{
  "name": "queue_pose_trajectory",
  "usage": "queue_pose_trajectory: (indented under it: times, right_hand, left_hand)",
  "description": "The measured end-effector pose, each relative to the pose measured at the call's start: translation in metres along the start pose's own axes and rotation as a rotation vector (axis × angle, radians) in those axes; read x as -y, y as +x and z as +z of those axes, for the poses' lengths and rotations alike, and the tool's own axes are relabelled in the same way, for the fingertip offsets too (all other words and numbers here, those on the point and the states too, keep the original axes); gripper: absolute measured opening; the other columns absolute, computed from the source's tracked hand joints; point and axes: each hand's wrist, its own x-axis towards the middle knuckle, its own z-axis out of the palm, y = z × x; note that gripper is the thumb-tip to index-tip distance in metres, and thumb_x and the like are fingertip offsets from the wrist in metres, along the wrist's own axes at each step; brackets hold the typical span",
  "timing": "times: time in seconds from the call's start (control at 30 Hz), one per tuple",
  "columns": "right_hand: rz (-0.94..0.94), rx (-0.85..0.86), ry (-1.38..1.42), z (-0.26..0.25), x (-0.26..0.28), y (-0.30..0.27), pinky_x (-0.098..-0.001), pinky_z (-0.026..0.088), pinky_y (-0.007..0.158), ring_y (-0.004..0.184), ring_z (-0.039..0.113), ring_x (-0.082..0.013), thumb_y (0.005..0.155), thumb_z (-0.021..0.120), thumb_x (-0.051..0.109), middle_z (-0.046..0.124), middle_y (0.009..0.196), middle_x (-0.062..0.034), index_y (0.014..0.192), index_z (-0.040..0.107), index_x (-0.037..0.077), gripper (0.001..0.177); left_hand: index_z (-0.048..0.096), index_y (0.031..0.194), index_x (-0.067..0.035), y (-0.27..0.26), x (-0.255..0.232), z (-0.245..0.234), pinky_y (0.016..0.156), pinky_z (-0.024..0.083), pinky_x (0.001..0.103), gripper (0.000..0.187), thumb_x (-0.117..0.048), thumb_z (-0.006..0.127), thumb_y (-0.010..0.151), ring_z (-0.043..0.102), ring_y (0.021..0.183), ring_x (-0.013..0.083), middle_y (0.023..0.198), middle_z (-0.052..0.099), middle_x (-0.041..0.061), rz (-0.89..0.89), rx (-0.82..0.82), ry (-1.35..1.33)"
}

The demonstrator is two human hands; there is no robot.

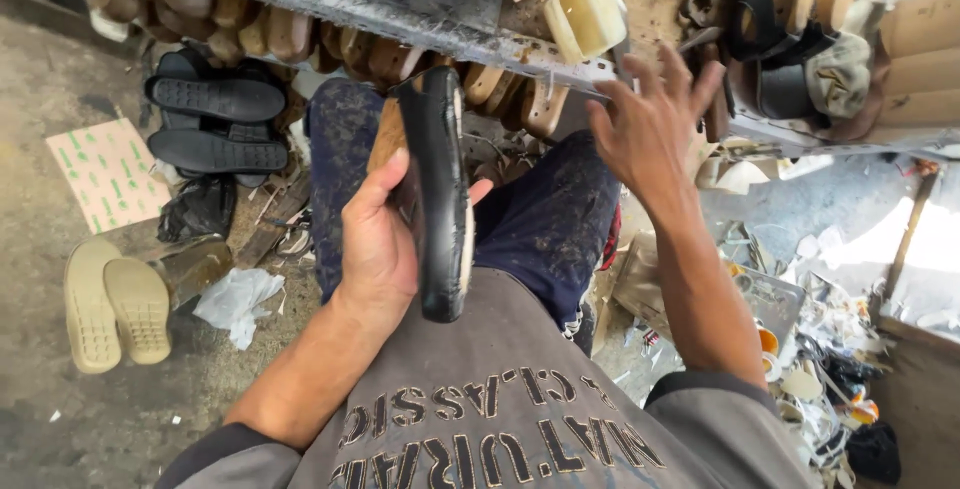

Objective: Applying adhesive to the edges of shoe soles using a manual applicator in a workshop environment.

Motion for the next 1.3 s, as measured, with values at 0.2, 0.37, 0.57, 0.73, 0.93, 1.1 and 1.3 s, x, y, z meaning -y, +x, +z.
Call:
queue_pose_trajectory:
  times: [0.2, 0.37, 0.57, 0.73, 0.93, 1.1, 1.3]
  right_hand:
    - [-0.400, -0.220, 0.872, -0.097, 0.098, -0.077, -0.0590, 0.027, 0.136, 0.160, 0.030, -0.0400, 0.106, 0.059, 0.045, 0.028, 0.167, -0.0241, 0.153, 0.049, 0.017, 0.055]
    - [-0.545, -0.231, 0.949, -0.067, 0.132, -0.104, -0.0677, 0.026, 0.136, 0.164, 0.016, -0.0485, 0.103, 0.062, 0.060, 0.009, 0.171, -0.0267, 0.159, 0.040, 0.027, 0.069]
    - [-0.563, -0.580, 0.922, -0.045, 0.127, -0.109, -0.0679, 0.032, 0.118, 0.143, 0.036, -0.0549, 0.084, 0.077, 0.054, 0.042, 0.153, -0.0308, 0.104, 0.082, 0.032, 0.030]
    - [-0.458, -0.516, 0.895, -0.079, 0.132, -0.086, -0.0686, 0.033, 0.121, 0.148, 0.035, -0.0541, 0.095, 0.066, 0.057, 0.037, 0.157, -0.0328, 0.134, 0.069, 0.022, 0.052]
    - [-0.567, -0.462, 0.982, -0.074, 0.132, -0.103, -0.0646, 0.033, 0.119, 0.147, 0.038, -0.0512, 0.089, 0.071, 0.058, 0.043, 0.155, -0.0295, 0.114, 0.079, 0.030, 0.038]
    - [-0.575, -0.577, 0.779, -0.055, 0.126, -0.113, -0.0636, 0.033, 0.118, 0.145, 0.038, -0.0450, 0.086, 0.076, 0.061, 0.042, 0.158, -0.0189, 0.103, 0.081, 0.045, 0.024]
    - [-0.510, -0.509, 0.802, -0.084, 0.125, -0.088, -0.0662, 0.033, 0.122, 0.148, 0.033, -0.0478, 0.094, 0.062, 0.065, 0.040, 0.155, -0.0262, 0.123, 0.075, 0.035, 0.043]
  left_hand:
    - [0.069, 0.119, -0.003, -0.004, 0.012, 0.009, 0.096, 0.058, 0.066, 0.034, -0.018, 0.070, 0.089, 0.070, 0.099, 0.0273, 0.106, 0.075, 0.013, -0.044, -0.031, -0.020]
    - [0.067, 0.122, -0.001, -0.014, 0.023, 0.005, 0.105, 0.051, 0.069, 0.036, -0.019, 0.070, 0.091, 0.072, 0.093, 0.0282, 0.104, 0.076, 0.014, -0.052, 0.099, -0.036]
    - [0.069, 0.095, 0.000, -0.039, 0.021, 0.034, 0.087, 0.061, 0.055, 0.018, -0.015, 0.076, 0.088, 0.075, 0.082, 0.0299, 0.086, 0.075, 0.013, -0.042, -0.110, -0.020]
    - [0.067, 0.098, 0.004, -0.044, 0.029, 0.034, 0.084, 0.063, 0.055, 0.020, -0.011, 0.075, 0.088, 0.076, 0.084, 0.0320, 0.092, 0.075, 0.019, -0.057, -0.173, -0.026]
    - [0.065, 0.102, 0.000, -0.042, 0.027, 0.036, 0.081, 0.064, 0.046, 0.023, -0.014, 0.075, 0.088, 0.074, 0.085, 0.0275, 0.089, 0.070, 0.011, -0.001, -0.158, 0.041]
    - [0.067, 0.093, 0.001, -0.044, 0.021, 0.040, 0.090, 0.055, 0.073, 0.016, -0.011, 0.075, 0.086, 0.077, 0.076, 0.0316, 0.086, 0.076, 0.018, -0.095, -0.170, -0.051]
    - [0.065, 0.097, -0.003, -0.035, 0.038, 0.014, 0.091, 0.055, 0.074, 0.021, -0.016, 0.077, 0.085, 0.075, 0.076, 0.0312, 0.086, 0.075, 0.016, -0.140, -0.248, -0.030]
